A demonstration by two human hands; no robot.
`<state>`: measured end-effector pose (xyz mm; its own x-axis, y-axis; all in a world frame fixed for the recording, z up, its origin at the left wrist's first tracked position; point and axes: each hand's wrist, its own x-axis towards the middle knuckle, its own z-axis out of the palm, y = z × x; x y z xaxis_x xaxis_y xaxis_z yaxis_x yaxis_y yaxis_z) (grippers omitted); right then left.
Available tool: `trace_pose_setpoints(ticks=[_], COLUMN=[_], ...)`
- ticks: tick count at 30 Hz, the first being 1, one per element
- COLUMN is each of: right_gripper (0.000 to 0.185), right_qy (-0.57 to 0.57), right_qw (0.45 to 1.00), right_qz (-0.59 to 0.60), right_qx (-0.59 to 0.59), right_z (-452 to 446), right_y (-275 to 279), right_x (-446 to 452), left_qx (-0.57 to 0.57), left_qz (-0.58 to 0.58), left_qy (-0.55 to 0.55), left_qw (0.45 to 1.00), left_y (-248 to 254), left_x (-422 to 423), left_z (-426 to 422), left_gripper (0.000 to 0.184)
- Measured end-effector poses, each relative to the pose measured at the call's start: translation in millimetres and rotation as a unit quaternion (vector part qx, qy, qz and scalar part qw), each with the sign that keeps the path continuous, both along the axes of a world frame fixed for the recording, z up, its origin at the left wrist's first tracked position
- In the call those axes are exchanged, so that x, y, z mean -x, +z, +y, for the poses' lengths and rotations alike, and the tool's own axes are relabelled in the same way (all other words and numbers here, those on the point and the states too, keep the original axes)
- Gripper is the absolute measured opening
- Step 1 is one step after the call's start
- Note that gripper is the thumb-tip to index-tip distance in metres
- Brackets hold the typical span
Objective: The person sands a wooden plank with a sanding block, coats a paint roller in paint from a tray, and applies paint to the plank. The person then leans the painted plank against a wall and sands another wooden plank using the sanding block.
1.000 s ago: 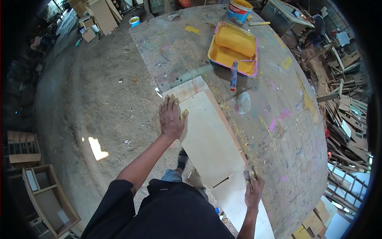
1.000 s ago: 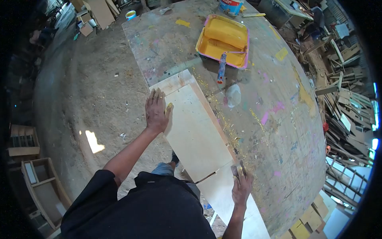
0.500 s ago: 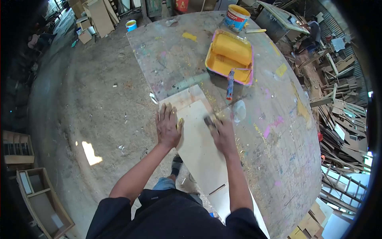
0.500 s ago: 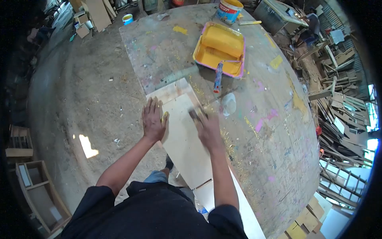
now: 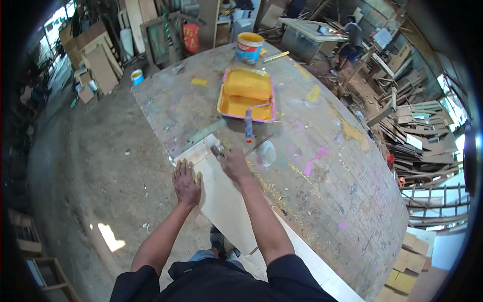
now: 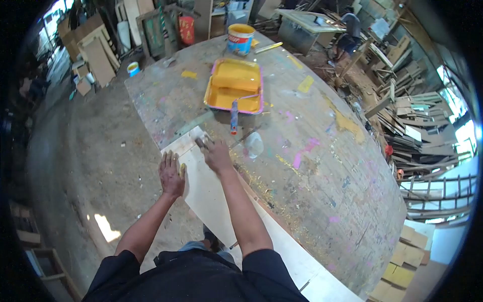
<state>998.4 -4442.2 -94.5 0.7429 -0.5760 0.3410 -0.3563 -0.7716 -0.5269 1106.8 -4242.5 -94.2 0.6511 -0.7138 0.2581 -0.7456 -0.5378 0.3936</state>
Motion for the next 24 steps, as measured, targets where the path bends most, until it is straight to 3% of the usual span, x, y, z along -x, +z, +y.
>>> trace_pose_setpoints(ticks=[3, 4, 5, 7, 9, 11, 13, 14, 16, 19, 22, 24], right_gripper=[0.042, 0.042, 0.046, 0.056, 0.055, 0.055, 0.048, 0.048, 0.043, 0.049, 0.043, 0.041], right_qy=[0.01, -0.036, -0.052, -0.13, -0.199, -0.294, -0.432, -0.434, -0.53, -0.442, -0.439, -0.465], right_qw=[0.998, 0.998, 0.993, 0.974, 0.968, 0.939, 0.872, 0.871, 0.831, 0.889, 0.89, 0.876], right_qz=[-0.066, 0.054, 0.072, 0.164, 0.126, 0.172, 0.231, 0.23, 0.1, 0.116, 0.115, 0.12], right_qx=[0.009, -0.02, -0.08, -0.085, -0.093, -0.042, 0.0, -0.002, 0.133, 0.016, -0.051, -0.032], right_z=[56.5, 75.0, 95.4, 146.2, 193.1, 235.5, 271.5, 289.5, 310.4, 284.7, 256.6, 242.1], right_y=[55.4, 54.9, 64.1, 92.8, 102.8, 109.1, 72.5, 49.1, 17.1, 76.1, 80.0, 82.7], right_x=[117.4, 174.4, 225.2, 325.5, 417.0, 486.9, 559.2, 563.7, 552.2, 408.5, 307.6, 268.0], left_qx=[0.003, 0.001, 0.002, -0.004, -0.01, -0.02, -0.017, -0.017, -0.047, -0.072, -0.065, -0.071], left_qz=[-0.009, -0.02, -0.02, -0.017, -0.009, -0.005, -0.021, -0.022, -0.031, -0.048, -0.059, -0.053], left_qy=[0.001, -0.005, -0.009, 0.0, 0.004, 0.004, 0.009, 0.007, 0.002, -0.065, -0.154, -0.197], left_qw=[1.0, 1.0, 1.0, 1.0, 1.0, 1.0, 1.0, 1.0, 0.998, 0.994, 0.984, 0.976], left_y=[-4.5, -8.4, -9.9, -10.4, -10.9, -9.6, -7.8, -6.4, -5.4, 4.5, 29.3, 46.3], left_x=[0.5, -1.9, -2.5, -2.0, -1.1, -1.4, 1.4, 1.6, -2.2, -17.9, -39.1, -70.2], left_z=[0.0, 0.1, -0.4, -0.1, -1.1, -0.5, 0.9, 0.7, 1.5, 6.6, 12.6, 3.9], left_gripper=[0.058, 0.058, 0.058, 0.058, 0.058, 0.058, 0.057, 0.057, 0.057, 0.058, 0.048, 0.042])
